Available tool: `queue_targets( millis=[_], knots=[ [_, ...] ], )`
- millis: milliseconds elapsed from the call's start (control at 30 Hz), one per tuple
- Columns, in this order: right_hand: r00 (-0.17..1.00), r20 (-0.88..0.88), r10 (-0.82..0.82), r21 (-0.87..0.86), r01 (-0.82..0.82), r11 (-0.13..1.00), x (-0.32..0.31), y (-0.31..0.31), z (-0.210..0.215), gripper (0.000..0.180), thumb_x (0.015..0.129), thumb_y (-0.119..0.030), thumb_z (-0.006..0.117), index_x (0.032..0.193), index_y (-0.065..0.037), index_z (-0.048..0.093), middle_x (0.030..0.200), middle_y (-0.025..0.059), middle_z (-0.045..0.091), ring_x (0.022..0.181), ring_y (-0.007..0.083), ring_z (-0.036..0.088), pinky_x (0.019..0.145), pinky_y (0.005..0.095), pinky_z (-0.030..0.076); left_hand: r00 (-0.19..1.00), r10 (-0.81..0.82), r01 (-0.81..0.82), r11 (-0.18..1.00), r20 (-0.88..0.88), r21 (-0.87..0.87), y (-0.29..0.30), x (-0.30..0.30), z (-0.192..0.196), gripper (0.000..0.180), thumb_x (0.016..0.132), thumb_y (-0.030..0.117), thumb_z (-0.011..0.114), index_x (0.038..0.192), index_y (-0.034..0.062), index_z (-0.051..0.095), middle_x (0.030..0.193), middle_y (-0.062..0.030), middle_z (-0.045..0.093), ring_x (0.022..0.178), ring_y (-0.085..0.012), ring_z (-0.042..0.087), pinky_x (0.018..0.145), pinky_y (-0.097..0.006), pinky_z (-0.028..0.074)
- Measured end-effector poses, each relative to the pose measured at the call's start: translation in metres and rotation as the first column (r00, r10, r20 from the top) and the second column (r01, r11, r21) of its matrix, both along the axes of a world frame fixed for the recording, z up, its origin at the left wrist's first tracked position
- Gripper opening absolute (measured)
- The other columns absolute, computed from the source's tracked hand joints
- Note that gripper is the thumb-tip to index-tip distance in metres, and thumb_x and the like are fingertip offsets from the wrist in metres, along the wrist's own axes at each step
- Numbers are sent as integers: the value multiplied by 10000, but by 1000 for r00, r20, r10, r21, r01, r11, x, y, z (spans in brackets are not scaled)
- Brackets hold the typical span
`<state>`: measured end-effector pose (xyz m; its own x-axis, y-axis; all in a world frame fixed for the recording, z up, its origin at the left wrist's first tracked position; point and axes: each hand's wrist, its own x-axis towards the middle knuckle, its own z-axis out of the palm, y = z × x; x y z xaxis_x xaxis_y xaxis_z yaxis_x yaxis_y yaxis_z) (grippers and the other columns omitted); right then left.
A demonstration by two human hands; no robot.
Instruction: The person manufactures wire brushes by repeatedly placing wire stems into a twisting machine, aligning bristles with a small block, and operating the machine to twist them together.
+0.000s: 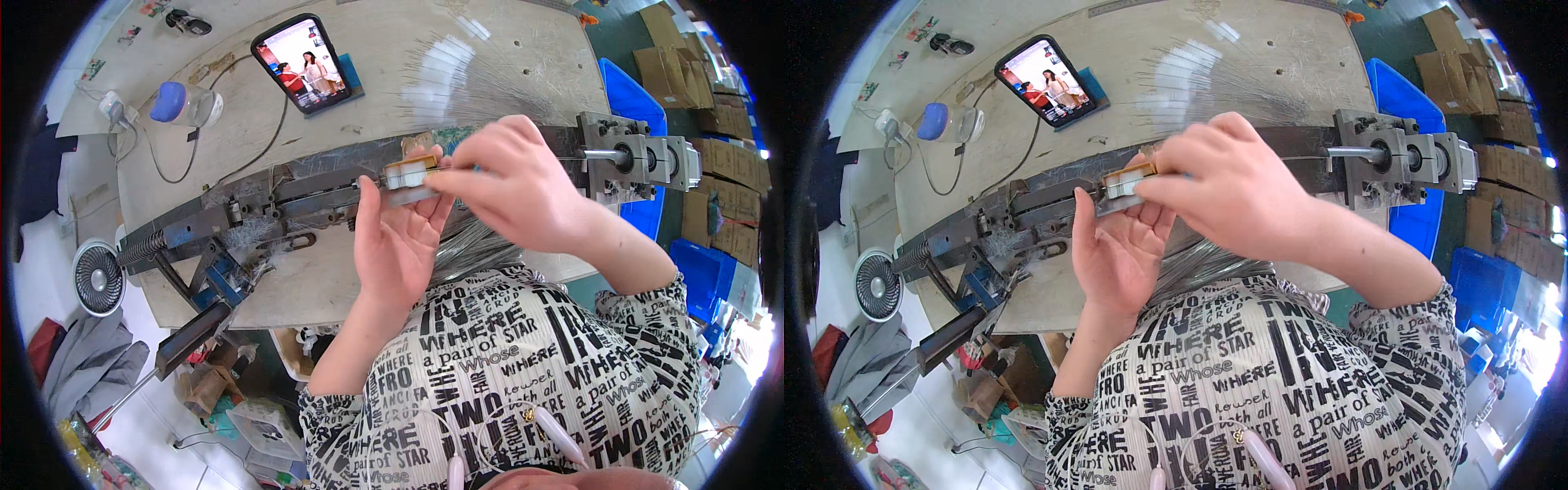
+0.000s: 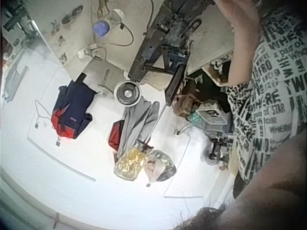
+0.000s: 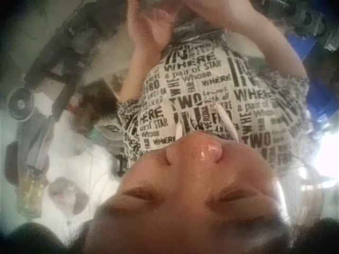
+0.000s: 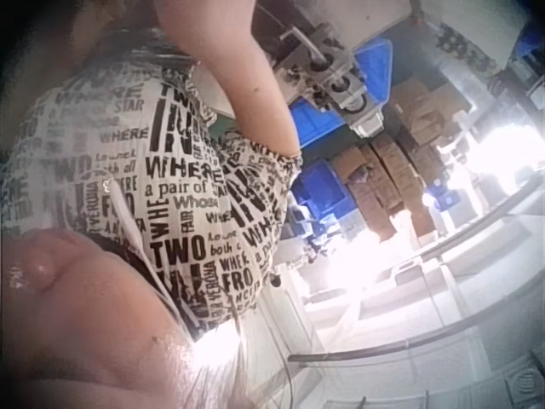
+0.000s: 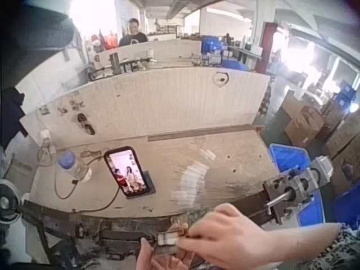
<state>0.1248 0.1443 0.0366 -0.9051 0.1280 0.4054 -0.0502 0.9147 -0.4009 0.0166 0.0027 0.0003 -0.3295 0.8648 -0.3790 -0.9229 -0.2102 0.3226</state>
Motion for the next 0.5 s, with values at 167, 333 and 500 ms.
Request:
queue_targets(
  millis=[167, 333, 500],
  knots=[
    [994, -29, -101, 151, 104, 983, 0, 13, 1, 200, 704, -147, 679, 901, -177, 660, 778, -66, 541, 778, 130, 523, 792, 341, 339, 1000, -12, 12, 1000, 2, -5, 0, -1, 2, 693, 984, 525, 341, 1379, -44, 357, 1392, -163, 440, 1268, -236, 444, 1119, -384, 311],
    [993, 18, -115, 226, 108, 968, 9, 24, 2, 189, 700, -160, 673, 888, -183, 656, 779, -67, 537, 775, 131, 523, 811, 352, 343, 999, -9, 8, 1000, -36, -27, 1, -2, 4, 687, 987, 521, 334, 1372, -47, 373, 1390, -175, 447, 1279, -240, 441, 1121, -380, 311],
    [998, -33, -58, 271, 65, 960, -1, 17, -2, 160, 712, -150, 628, 871, -164, 638, 765, -60, 521, 778, 130, 524, 842, 360, 352, 998, 3, -7, 999, -61, -53, 2, -3, 5, 685, 985, 522, 340, 1362, -48, 386, 1378, -172, 459, 1269, -240, 453, 1120, -377, 312]
  ],
)
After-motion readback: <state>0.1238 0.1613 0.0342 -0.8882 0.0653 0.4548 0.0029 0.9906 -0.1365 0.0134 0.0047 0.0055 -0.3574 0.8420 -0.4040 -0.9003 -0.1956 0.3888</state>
